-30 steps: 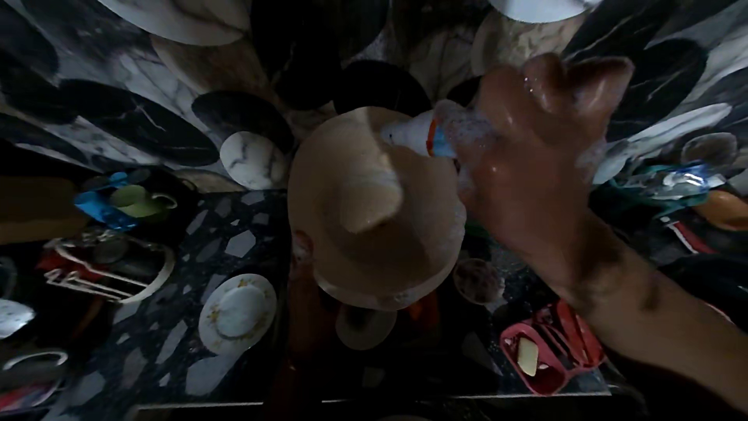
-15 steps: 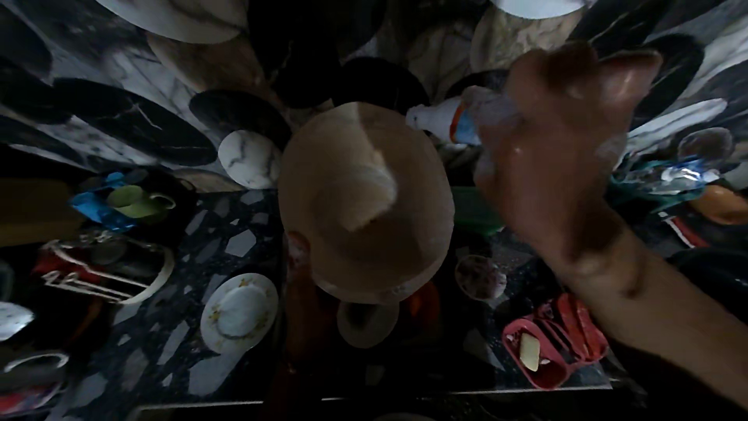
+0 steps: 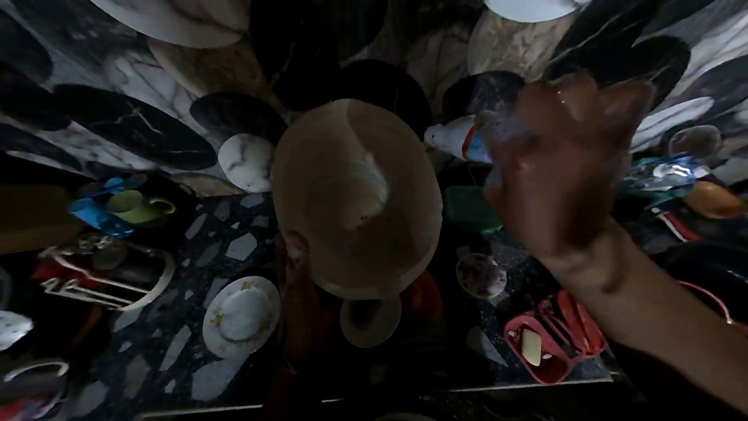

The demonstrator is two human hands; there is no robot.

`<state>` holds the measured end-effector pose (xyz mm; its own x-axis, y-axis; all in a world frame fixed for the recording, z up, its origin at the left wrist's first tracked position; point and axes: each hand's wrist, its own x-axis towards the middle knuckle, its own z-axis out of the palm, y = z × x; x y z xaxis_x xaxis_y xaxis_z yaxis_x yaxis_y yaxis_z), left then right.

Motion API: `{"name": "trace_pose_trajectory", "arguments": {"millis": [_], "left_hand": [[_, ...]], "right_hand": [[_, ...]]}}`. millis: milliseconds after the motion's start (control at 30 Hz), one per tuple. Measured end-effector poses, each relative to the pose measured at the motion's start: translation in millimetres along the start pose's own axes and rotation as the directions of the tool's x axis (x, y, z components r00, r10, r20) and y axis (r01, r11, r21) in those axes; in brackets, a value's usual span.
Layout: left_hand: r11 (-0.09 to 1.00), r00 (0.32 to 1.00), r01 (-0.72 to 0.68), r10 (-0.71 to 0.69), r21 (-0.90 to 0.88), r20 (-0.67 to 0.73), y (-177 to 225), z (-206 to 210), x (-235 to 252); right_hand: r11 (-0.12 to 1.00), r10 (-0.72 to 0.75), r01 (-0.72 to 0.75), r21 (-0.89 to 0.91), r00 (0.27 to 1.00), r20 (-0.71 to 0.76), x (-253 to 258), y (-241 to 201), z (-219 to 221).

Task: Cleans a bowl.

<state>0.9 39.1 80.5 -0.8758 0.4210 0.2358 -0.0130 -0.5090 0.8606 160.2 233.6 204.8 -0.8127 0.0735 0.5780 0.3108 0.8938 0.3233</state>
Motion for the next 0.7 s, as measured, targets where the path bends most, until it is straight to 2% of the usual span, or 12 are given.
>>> {"name": "trace_pose_trajectory", "arguments": {"millis": [100, 200, 333, 367, 467, 500, 600, 700], "left_hand": [[1.000, 1.000, -0.013, 0.013, 0.002, -0.011, -2, -3, 3], [0.999, 0.999, -0.022, 0.023, 0.043, -0.029, -2, -4, 0], [0.997, 0.997, -0.021, 0.027, 0.078, -0.070, -3, 0, -3], [0.995, 0.997, -0.017, 0.025, 0.101, -0.072, -5, 0, -3], [0.992, 0.998, -0.025, 0.032, 0.120, -0.055, -7, -2, -3], [0.993, 0.998, -0.024, 0.031, 0.115, -0.054, -7, -3, -3], [0.995, 0.997, -0.019, 0.026, 0.098, -0.068, -6, -5, -5], [0.995, 0.995, 0.004, 0.006, 0.097, -0.096, -4, -7, -5]], "right_hand": [[0.996, 0.091, -0.092, -0.007, 0.993, -0.079, 18, -9, 10], [0.995, 0.020, -0.020, 0.102, 1.000, -0.003, 10, -17, -6], [0.982, -0.033, 0.030, 0.185, 0.999, 0.012, 22, -36, -13], [0.984, -0.019, 0.021, 0.177, 1.000, -0.013, 31, -45, -10], [0.988, 0.026, 0.017, 0.151, 0.961, -0.276, 60, -71, 14], [0.989, 0.005, 0.044, 0.145, 0.946, -0.323, 63, -76, 18], [0.977, -0.078, 0.139, 0.163, 0.939, -0.334, 58, -85, 17], [0.973, -0.083, 0.150, 0.176, 0.937, -0.338, 53, -84, 19]]}}
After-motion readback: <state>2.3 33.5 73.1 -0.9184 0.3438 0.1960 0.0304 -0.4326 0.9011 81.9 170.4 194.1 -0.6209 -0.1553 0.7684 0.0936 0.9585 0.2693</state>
